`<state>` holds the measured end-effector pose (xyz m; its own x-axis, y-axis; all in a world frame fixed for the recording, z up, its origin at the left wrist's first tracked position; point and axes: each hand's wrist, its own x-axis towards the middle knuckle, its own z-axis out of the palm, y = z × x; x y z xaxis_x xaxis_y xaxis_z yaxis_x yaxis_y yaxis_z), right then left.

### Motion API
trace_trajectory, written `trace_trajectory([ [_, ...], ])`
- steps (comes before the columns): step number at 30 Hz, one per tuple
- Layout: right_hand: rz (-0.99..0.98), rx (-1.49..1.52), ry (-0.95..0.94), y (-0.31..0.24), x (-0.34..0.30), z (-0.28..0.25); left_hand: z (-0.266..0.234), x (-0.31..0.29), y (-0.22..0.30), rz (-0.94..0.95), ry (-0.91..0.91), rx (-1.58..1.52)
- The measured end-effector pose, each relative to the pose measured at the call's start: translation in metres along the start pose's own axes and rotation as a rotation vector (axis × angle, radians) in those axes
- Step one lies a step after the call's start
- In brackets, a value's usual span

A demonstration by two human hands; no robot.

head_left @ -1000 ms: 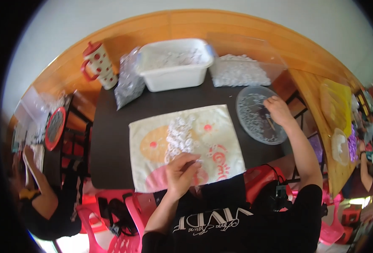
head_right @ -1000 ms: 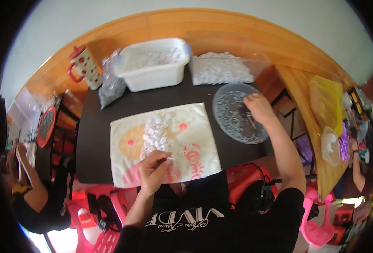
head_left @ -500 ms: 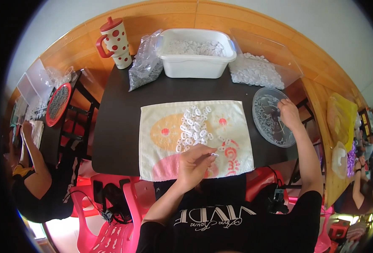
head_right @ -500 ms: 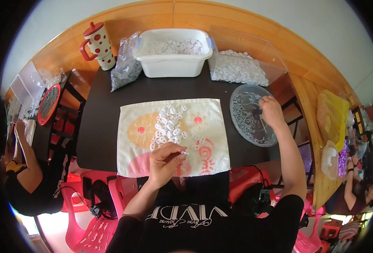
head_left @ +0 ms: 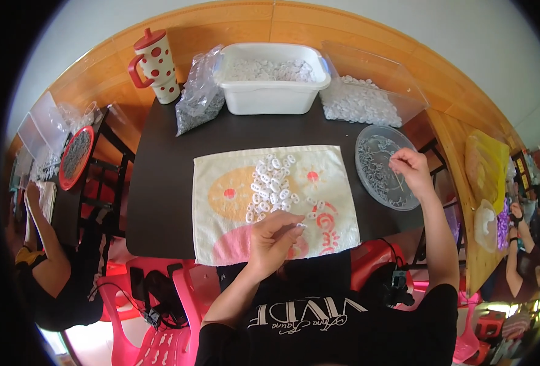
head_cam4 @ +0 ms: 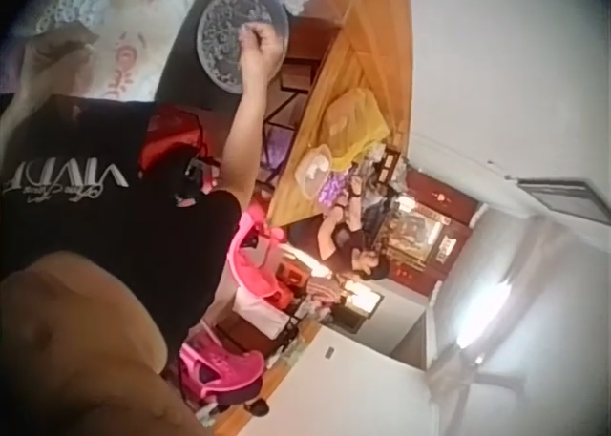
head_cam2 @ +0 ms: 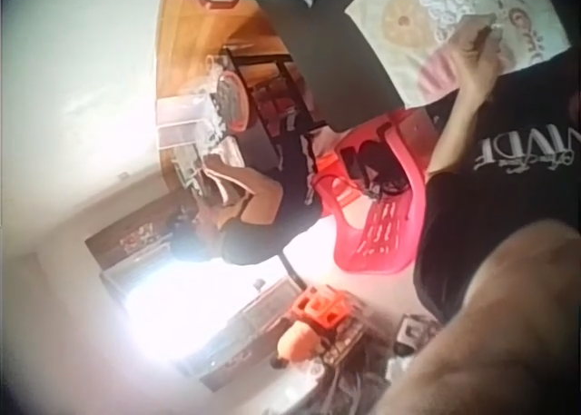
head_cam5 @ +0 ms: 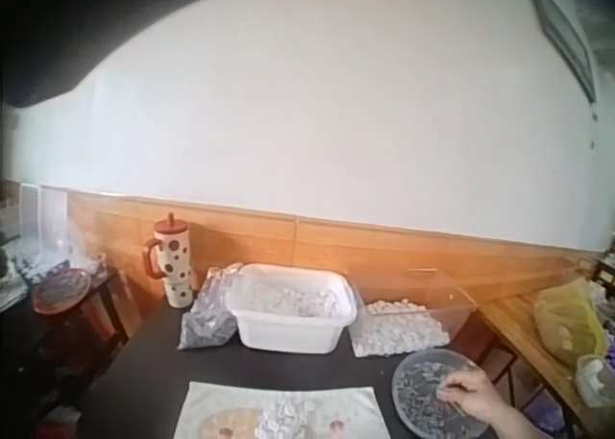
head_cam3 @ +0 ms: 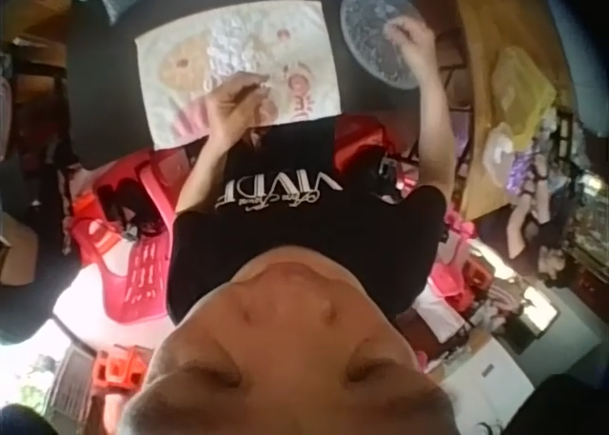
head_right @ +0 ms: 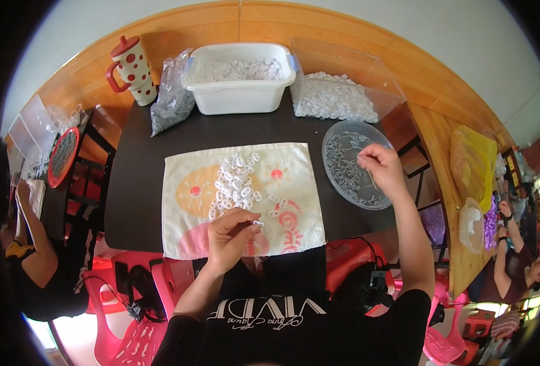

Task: Inserting small grey electronic components into white circular plastic rings by hand at a workbench.

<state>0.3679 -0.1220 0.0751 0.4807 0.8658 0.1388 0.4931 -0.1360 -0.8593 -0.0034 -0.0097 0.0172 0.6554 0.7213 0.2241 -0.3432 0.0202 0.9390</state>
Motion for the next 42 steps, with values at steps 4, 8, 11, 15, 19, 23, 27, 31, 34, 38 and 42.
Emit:
trace_trajectory([
  [4, -0.177, 0.077, -0.217, -0.074, -0.042, 0.076, 0.000, -0.001, -0.002, -0.022, 0.009, -0.009],
  [8, -0.350, 0.096, -0.393, -0.097, -0.060, 0.131, 0.001, -0.002, -0.004, -0.073, 0.012, -0.012],
  [11, -0.453, 0.002, -0.378, -0.097, -0.061, 0.148, 0.002, -0.003, -0.005, -0.072, 0.012, 0.013],
  [15, -0.439, 0.026, -0.405, -0.097, -0.060, 0.160, 0.002, -0.004, -0.003, -0.068, 0.018, -0.021],
  [19, -0.473, 0.022, -0.386, -0.099, -0.060, 0.161, 0.001, -0.006, -0.005, -0.083, 0.018, -0.057],
  [23, -0.489, 0.000, -0.389, -0.100, -0.058, 0.163, 0.001, -0.004, -0.001, -0.058, 0.010, -0.046],
  [27, -0.479, -0.044, -0.401, -0.100, -0.059, 0.164, 0.002, -0.003, 0.002, -0.077, 0.004, -0.075],
  [31, -0.611, -0.156, -0.375, -0.101, -0.058, 0.166, 0.002, -0.005, 0.000, -0.086, 0.024, -0.072],
  [34, -0.627, -0.200, -0.368, -0.102, -0.060, 0.169, 0.003, -0.008, -0.002, -0.094, 0.045, -0.072],
  [38, -0.546, -0.177, -0.358, -0.097, -0.064, 0.172, 0.002, -0.010, -0.007, -0.052, 0.067, -0.058],
  [42, -0.452, -0.045, -0.408, -0.101, -0.060, 0.165, 0.003, -0.007, -0.004, -0.094, 0.070, -0.059],
])
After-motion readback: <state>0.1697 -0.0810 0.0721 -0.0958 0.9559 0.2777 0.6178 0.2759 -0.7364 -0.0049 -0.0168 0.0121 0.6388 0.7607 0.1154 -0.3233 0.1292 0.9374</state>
